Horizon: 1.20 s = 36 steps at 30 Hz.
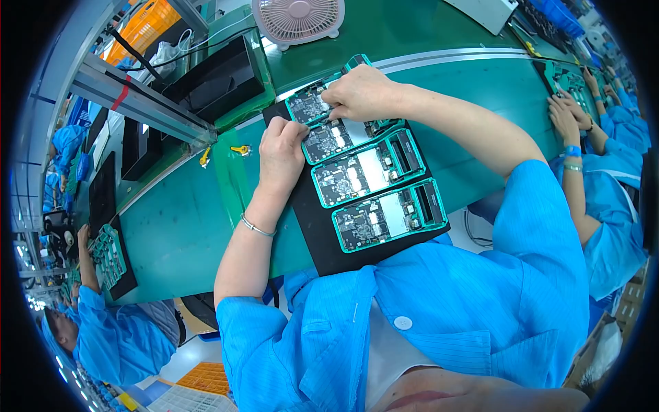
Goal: The person assembles electronic components into plastic housings on a circuit board assembly line, placing them onto circuit boards by hand.
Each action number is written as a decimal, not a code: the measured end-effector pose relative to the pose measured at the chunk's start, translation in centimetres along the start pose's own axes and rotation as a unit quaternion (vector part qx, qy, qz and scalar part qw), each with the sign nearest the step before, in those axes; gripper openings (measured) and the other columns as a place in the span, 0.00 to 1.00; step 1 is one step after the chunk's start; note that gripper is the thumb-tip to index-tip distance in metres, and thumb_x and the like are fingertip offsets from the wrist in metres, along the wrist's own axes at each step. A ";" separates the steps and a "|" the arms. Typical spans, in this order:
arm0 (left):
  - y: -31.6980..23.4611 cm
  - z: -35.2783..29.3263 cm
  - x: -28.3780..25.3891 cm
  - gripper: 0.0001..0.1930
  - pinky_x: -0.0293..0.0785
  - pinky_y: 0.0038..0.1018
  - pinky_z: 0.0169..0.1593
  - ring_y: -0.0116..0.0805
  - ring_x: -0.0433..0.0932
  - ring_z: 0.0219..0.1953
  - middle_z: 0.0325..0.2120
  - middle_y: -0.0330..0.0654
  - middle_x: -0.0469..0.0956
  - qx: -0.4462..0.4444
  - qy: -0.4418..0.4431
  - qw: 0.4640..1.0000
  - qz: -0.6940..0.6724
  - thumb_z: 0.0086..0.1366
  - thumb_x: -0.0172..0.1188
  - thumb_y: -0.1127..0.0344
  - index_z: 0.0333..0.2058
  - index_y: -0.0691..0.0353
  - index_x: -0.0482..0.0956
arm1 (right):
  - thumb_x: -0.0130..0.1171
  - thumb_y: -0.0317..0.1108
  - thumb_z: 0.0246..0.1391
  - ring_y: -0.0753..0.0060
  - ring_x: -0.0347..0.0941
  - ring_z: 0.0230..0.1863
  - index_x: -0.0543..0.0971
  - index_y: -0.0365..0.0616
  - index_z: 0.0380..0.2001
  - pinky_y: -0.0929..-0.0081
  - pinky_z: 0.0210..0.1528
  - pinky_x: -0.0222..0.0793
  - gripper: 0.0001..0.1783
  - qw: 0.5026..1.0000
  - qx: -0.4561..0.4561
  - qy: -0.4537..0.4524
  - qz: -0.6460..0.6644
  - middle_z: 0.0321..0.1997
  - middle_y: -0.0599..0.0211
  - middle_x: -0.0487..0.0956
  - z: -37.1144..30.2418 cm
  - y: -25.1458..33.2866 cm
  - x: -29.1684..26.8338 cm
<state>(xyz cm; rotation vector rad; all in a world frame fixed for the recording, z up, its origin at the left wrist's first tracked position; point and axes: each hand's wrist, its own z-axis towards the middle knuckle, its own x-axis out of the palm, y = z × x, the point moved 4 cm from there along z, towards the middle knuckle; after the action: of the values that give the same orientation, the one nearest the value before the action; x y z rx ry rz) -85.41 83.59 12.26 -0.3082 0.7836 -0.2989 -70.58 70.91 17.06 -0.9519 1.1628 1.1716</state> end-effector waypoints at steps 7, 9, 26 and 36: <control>0.1 0.1 0.0 0.05 0.74 0.38 0.36 0.45 0.76 0.32 0.28 0.43 0.72 0.012 0.003 1.000 0.002 0.57 0.67 0.77 0.31 0.60 0.81 | 0.71 0.46 0.50 0.55 0.81 0.32 0.79 0.46 0.27 0.56 0.35 0.74 0.17 1.000 0.012 0.008 0.011 0.24 0.64 0.81 0.2 0.1 -0.4; 0.1 0.1 0.0 0.05 0.73 0.38 0.36 0.45 0.76 0.32 0.28 0.43 0.72 0.012 0.004 1.000 0.002 0.57 0.67 0.77 0.31 0.60 0.81 | 0.71 0.46 0.50 0.55 0.81 0.31 0.79 0.46 0.26 0.56 0.35 0.74 0.16 1.000 0.015 0.007 0.018 0.23 0.63 0.81 0.1 0.1 -0.5; 0.2 0.3 -0.1 0.06 0.73 0.37 0.38 0.44 0.76 0.33 0.29 0.43 0.72 0.056 0.012 0.998 0.016 0.55 0.66 0.78 0.30 0.61 0.80 | 0.70 0.45 0.50 0.54 0.81 0.33 0.79 0.46 0.26 0.55 0.36 0.74 0.15 1.000 -0.002 0.010 0.008 0.26 0.64 0.82 0.4 0.0 -0.2; 0.2 1.0 -0.6 0.04 0.73 0.38 0.37 0.46 0.76 0.32 0.29 0.44 0.72 0.089 0.092 0.992 -0.019 0.56 0.66 0.76 0.30 0.62 0.81 | 0.70 0.45 0.50 0.54 0.81 0.33 0.78 0.46 0.26 0.54 0.36 0.74 0.15 1.000 -0.013 0.009 -0.001 0.27 0.66 0.81 -0.1 0.2 -0.4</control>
<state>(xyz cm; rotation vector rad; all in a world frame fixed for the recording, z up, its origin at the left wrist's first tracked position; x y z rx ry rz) -85.09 84.15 13.26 -0.1281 0.9271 -0.4347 -70.80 70.81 17.43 -0.9843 1.1640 1.1818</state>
